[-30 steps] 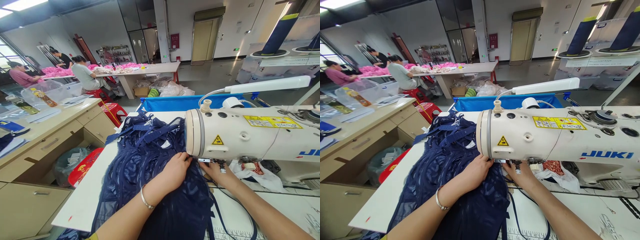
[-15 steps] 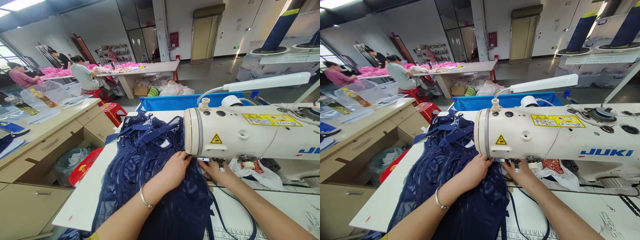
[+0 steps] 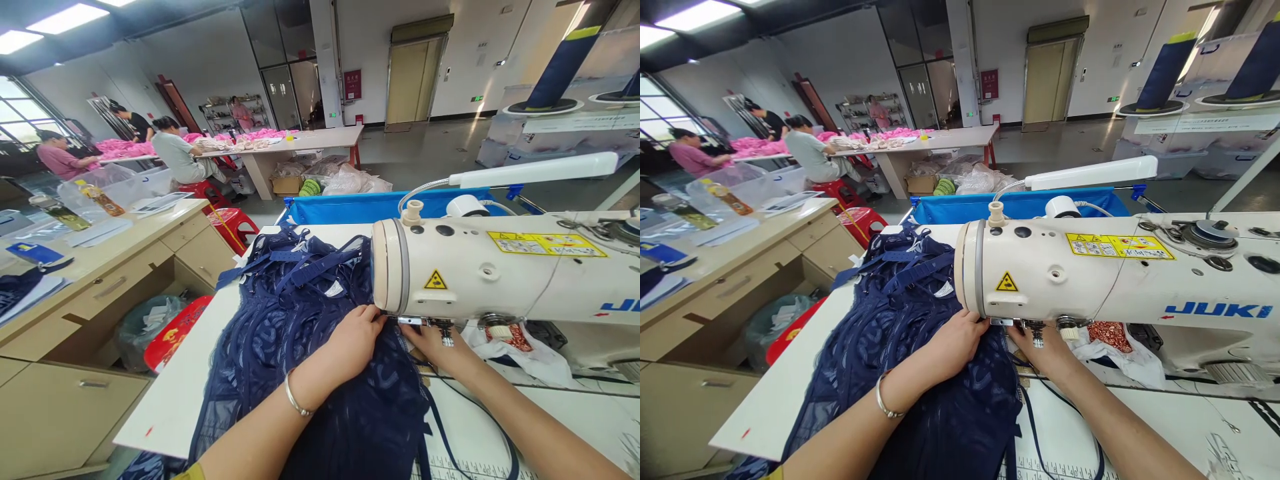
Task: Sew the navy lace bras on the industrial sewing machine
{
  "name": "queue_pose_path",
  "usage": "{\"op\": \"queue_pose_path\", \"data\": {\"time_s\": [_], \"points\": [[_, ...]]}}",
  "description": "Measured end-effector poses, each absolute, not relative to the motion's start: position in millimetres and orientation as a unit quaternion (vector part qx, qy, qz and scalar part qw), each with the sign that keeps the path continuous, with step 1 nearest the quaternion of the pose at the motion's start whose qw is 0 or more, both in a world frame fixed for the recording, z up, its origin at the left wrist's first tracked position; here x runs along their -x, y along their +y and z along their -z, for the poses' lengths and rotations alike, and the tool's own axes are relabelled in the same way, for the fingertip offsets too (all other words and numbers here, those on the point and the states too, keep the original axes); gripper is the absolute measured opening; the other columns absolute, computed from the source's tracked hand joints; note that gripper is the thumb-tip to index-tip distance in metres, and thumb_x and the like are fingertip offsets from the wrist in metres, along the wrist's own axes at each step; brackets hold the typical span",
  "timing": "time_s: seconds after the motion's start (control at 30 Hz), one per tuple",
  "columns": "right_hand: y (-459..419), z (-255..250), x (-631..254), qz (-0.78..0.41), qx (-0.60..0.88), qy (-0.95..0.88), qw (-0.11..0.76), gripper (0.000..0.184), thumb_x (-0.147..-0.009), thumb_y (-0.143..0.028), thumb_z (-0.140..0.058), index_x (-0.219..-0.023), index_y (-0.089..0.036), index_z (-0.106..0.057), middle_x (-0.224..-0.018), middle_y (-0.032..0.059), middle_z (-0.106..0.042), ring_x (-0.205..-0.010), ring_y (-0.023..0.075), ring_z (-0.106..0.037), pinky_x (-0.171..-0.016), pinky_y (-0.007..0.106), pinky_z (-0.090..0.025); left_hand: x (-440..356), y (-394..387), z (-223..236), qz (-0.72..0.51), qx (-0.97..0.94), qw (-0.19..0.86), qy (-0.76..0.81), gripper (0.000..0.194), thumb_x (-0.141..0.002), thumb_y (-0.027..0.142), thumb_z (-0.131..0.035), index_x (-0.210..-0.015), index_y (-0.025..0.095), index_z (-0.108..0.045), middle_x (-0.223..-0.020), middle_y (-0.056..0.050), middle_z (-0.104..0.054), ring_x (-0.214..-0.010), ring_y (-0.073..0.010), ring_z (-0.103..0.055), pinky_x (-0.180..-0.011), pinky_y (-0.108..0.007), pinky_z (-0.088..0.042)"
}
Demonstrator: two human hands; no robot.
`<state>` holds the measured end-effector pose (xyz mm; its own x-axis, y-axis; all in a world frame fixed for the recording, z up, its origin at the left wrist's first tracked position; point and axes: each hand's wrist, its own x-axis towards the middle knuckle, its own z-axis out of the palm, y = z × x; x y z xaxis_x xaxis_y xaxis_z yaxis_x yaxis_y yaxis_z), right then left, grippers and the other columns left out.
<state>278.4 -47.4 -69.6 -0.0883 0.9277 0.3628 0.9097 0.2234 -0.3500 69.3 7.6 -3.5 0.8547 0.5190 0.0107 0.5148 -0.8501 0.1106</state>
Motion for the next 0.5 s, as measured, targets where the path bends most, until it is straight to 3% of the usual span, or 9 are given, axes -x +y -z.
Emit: {"op": "queue_pose_path", "data": {"time_s": [0.23,0.5], "points": [[-48.7,69.9,-283.6,-0.013,0.602,-0.759,0.249,0.03,-0.094,-0.015,-0.047,-0.113,-0.02,-0.07,-0.099,0.0087,-0.076,-0.095,0.0221,-0.071,-0.097,0.037,-0.051,-69.8,7.9,1.1,-0.014,-0.962,0.046,0.269,0.037,-0.092,0.013,-0.046,-0.127,0.011,-0.06,-0.114,-0.013,-0.06,-0.108,-0.0244,-0.056,-0.1,-0.035,-0.049],[-43.9,79.1,-279.6,0.02,0.592,-0.752,0.291,0.029,-0.096,-0.019,-0.045,-0.098,-0.026,-0.072,-0.088,0.0047,-0.075,-0.09,0.0238,-0.072,-0.095,0.043,-0.054,-70.2,7.6,-1.7,-0.006,-0.963,0.044,0.266,0.04,-0.092,0.013,-0.045,-0.13,0.01,-0.059,-0.119,-0.014,-0.061,-0.112,-0.0244,-0.056,-0.103,-0.035,-0.047]]}}
